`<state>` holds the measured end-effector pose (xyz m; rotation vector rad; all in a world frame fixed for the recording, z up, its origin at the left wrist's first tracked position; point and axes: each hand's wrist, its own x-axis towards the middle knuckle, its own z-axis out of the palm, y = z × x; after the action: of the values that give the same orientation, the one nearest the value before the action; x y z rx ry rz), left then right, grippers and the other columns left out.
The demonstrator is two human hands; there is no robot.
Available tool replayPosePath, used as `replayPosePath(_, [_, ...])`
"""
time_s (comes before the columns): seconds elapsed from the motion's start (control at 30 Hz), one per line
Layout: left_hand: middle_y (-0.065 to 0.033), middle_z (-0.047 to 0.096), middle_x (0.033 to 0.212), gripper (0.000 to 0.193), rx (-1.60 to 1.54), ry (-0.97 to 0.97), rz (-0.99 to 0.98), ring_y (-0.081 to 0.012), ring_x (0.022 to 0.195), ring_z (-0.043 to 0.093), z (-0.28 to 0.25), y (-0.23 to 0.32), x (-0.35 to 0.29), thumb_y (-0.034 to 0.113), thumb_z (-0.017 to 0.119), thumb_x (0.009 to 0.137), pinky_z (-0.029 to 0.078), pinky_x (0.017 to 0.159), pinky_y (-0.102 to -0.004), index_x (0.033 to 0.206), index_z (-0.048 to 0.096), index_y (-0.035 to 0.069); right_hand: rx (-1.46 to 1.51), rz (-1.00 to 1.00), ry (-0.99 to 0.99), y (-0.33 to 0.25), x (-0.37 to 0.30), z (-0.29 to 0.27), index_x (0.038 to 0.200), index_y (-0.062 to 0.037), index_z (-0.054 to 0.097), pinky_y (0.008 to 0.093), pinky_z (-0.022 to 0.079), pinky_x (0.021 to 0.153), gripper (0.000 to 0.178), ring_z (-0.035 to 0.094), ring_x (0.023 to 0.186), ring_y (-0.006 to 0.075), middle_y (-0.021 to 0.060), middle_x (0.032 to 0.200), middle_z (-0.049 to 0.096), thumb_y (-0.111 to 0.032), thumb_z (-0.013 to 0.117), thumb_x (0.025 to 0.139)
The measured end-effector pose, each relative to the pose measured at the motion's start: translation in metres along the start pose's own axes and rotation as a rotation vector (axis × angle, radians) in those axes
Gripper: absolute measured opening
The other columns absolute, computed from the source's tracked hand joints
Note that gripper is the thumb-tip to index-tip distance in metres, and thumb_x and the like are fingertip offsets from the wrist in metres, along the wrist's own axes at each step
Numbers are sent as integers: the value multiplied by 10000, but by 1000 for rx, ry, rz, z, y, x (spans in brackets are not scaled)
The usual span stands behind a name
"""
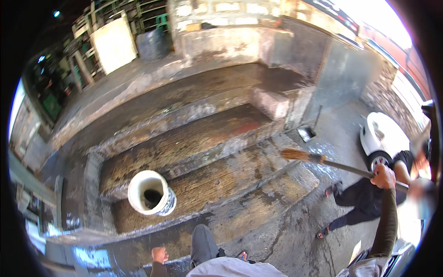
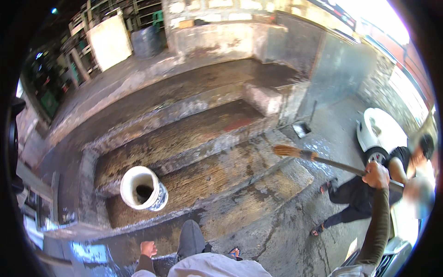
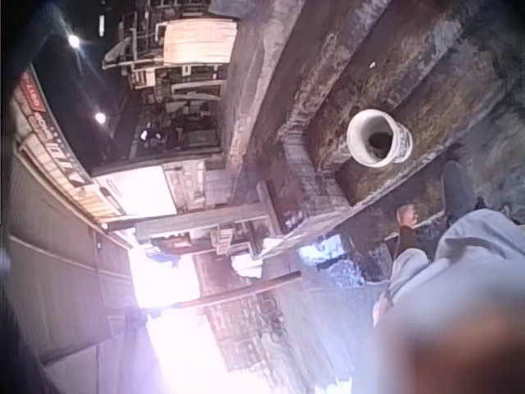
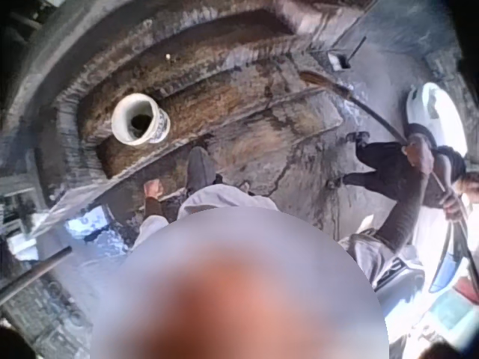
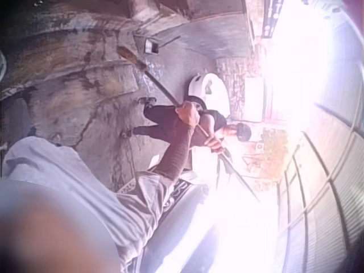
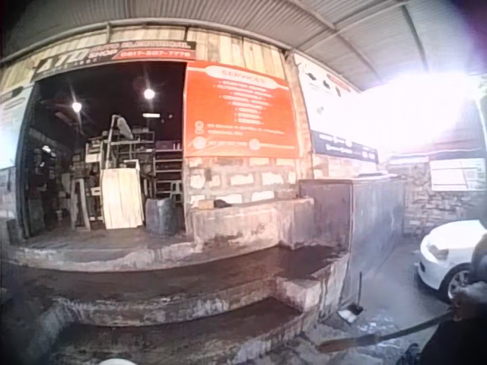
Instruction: The person sweeps a wet concrete floor and steps with a broom, then scoops water from a bucket with a ladle and pours it onto the floor to rinse the area. They walk through a workshop and a small tiled room, refill the bucket at a tap, and return to continue pouring water on the floor while another person sweeps nearby.
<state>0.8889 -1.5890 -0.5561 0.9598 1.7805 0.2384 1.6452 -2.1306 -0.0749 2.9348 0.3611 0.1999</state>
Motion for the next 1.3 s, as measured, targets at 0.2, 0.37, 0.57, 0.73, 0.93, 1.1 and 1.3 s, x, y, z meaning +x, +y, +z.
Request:
replayPosePath(0.2, [-95,681,823,256,7,-130,74,-227,593,666,9,30,19,236,713,899,575,503,-404,1017,690,10,-173,-105,39,9,31,30,876,-121,664,438,520,852,262,674,986,308,109,912,686,-190,798,662])
replayPosePath(0.37, [-251,537,1342,677,-575,-26,-18,-396,1039,651,6,97,83,419,718,924,583,848,-521,1415,504,5,-588,-503,738,-50,4,54,1134,-89,658,483,542,657,416,702,795,309,147,942,708,-342,700,806])
replayPosePath(0.57, [-208,395,1532,841,-959,-162,-228,-402,1320,490,62,130,200,479,778,850,464,1007,-600,1516,389,144,189,-416,-358,-206,-164,163,1070,-138,711,445,516,879,493,656,980,310,108,1055,655,-443,819,698])
replayPosePath(0.73, [-131,662,1039,613,381,199,669,-332,934,658,68,130,222,281,953,695,547,860,-477,1156,608,71,441,-235,-921,-267,-276,157,1140,-109,746,427,543,870,507,697,964,326,131,1041,736,-474,803,792])
replayPosePath(0.93, [-62,600,1061,181,-45,68,486,-305,824,637,-35,269,219,161,740,730,585,629,-553,846,646,59,321,-167,-1019,-340,-250,130,1130,-126,750,413,556,867,394,725,977,309,139,1018,758,-382,770,831])
replayPosePath(1.1, [-181,586,1026,200,-145,-89,281,-370,822,648,-130,377,160,206,679,760,594,564,-541,772,637,10,863,2,-810,-495,-162,125,1048,-56,740,406,554,798,284,724,901,343,171,945,744,-278,741,872])
replayPosePath(1.3, [-250,576,1068,249,-345,37,-221,-470,938,618,-223,523,106,210,630,739,557,774,-658,934,590,60,934,-495,-738,-750,1,-8,1212,-101,703,435,558,835,365,704,964,376,166,1068,737,-317,665,920])
